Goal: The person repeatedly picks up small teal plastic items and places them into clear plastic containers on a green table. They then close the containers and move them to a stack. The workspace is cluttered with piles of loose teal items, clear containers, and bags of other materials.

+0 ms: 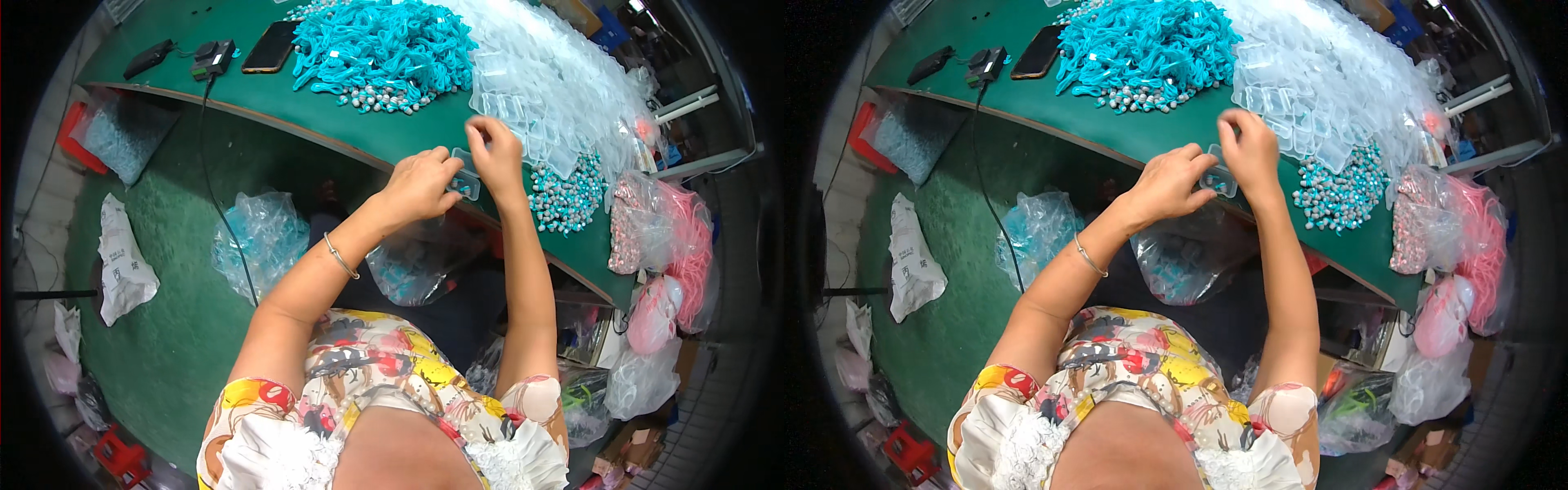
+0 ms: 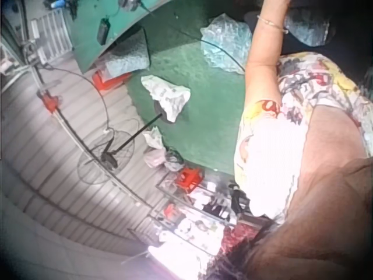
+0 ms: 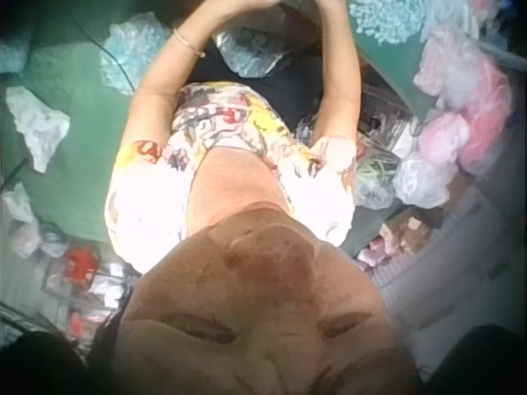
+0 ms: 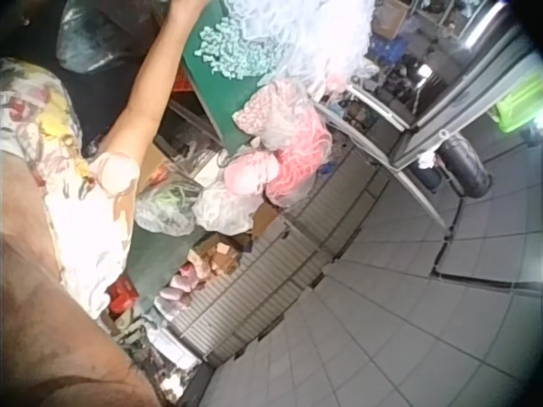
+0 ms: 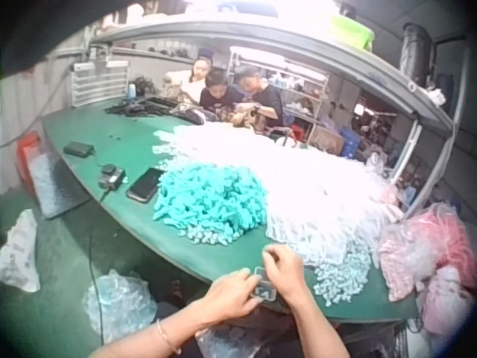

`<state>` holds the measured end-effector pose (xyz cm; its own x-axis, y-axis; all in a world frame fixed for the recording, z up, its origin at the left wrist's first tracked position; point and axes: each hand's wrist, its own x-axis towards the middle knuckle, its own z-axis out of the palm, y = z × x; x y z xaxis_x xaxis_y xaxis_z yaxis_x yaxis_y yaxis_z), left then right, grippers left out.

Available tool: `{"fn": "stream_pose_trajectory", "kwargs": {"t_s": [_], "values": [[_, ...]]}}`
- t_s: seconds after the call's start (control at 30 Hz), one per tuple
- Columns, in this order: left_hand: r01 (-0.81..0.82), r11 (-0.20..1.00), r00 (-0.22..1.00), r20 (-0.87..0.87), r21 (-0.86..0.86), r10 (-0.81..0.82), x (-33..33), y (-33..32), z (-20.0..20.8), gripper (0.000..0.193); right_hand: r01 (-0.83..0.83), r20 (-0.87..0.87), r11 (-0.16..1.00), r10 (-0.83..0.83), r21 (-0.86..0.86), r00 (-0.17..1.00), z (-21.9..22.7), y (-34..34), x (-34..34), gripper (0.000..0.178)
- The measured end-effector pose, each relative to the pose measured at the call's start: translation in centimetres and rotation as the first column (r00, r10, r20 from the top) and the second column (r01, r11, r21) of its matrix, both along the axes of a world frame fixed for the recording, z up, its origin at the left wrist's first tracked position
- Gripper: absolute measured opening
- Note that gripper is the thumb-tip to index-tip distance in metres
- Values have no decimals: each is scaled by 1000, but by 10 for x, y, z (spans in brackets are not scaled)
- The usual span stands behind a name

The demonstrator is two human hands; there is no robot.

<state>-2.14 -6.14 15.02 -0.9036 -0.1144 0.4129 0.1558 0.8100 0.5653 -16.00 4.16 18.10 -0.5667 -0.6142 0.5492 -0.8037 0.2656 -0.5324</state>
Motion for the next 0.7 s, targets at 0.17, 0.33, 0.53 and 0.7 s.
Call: {"fn": "stream_pose_trajectory", "kwargs": {"t_s": [0.17, 0.33, 0.53, 0.7], "values": [[48, 999, 998, 35, 26, -48, -2, -10, -1, 42, 196, -86, 978, -190, 67, 978, -21, -83, -39, 22], [38, 997, 999, 18, 68, -39, -3, -9, -4, 42, 256, -19, 957, -256, 139, 967, -24, -94, -51, 23], [28, 995, 1000, -1, 94, -28, -5, -9, -8, 45, -56, 255, 998, 54, 3, 965, -6, -7, -24, 18], [-4, 994, 998, 60, 106, -2, -4, -9, -4, 48, -196, 170, 977, 180, 81, 969, 7, 59, 17, 11]]}}
